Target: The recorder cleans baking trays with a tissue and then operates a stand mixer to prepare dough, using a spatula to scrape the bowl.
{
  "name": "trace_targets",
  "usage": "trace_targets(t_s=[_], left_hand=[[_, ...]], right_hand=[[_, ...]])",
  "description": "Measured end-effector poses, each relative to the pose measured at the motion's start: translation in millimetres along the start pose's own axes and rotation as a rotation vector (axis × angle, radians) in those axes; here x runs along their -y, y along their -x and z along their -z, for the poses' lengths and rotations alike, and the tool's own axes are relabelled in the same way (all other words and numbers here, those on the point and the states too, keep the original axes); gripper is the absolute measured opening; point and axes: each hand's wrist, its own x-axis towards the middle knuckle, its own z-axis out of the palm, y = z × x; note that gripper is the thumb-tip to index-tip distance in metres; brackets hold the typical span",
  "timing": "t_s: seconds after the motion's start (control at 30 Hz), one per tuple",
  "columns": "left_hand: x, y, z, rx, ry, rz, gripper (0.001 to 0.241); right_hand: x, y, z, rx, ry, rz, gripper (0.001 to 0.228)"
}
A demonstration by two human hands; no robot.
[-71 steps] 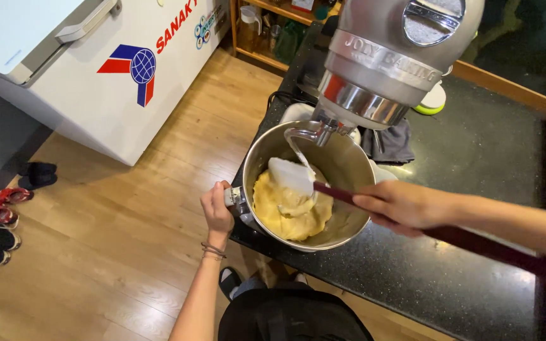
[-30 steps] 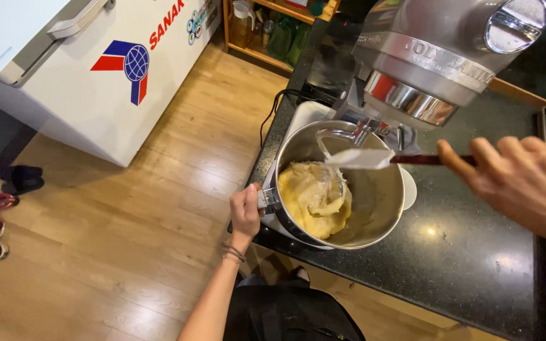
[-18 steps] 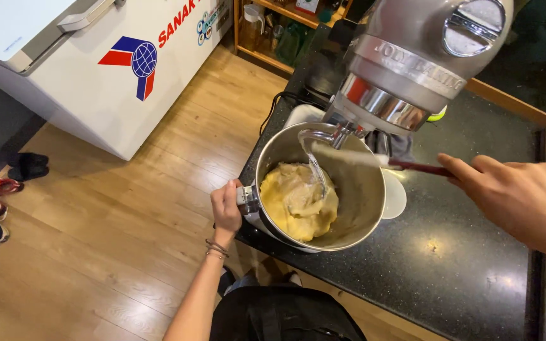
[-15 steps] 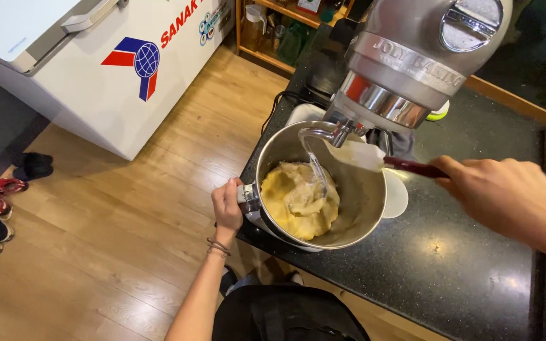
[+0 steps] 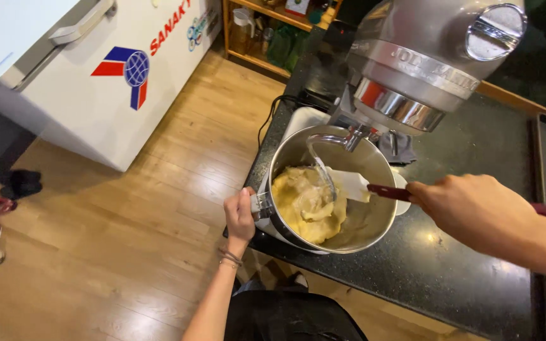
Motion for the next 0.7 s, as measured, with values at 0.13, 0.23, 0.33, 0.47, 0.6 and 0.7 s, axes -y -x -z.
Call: trace_targets(t_s=[0.13, 0.23, 0.33, 0.47, 0.6, 0.7], left_hand=[[-1.4, 0.7, 5.5, 0.053, 0.027, -0.065, 0.047], [2.9, 1.6, 7.0, 0.081, 0.063, -0.034, 0.049], [2.2, -0.4, 6.5, 0.072, 0.061, -0.034, 0.05], [4.1, 0.2, 9.4, 0.054, 0.047, -0.028, 0.053], [0.1, 1.9, 7.2, 0.043, 0.043, 0.008, 0.052], [-1.8, 0.6, 6.5, 0.036, 0.039, 0.009, 0.053]], right_hand=[[-5.9, 30.1, -16.9, -0.018, -0.041, -0.064, 0.035], [-3.9, 53.7, -16.2, -0.068, -0.183, -0.136, 0.041], [-1.5, 65.8, -15.3, -0.04, -0.259, -0.214, 0.038], [-3.5, 36.4, -25.5, -0.055, -0.26, -0.197, 0.039], [19.1, -24.5, -28.0, -0.134, -0.196, -0.086, 0.03], [30.2, -46.0, -23.1, -0.224, -0.156, 0.013, 0.029]])
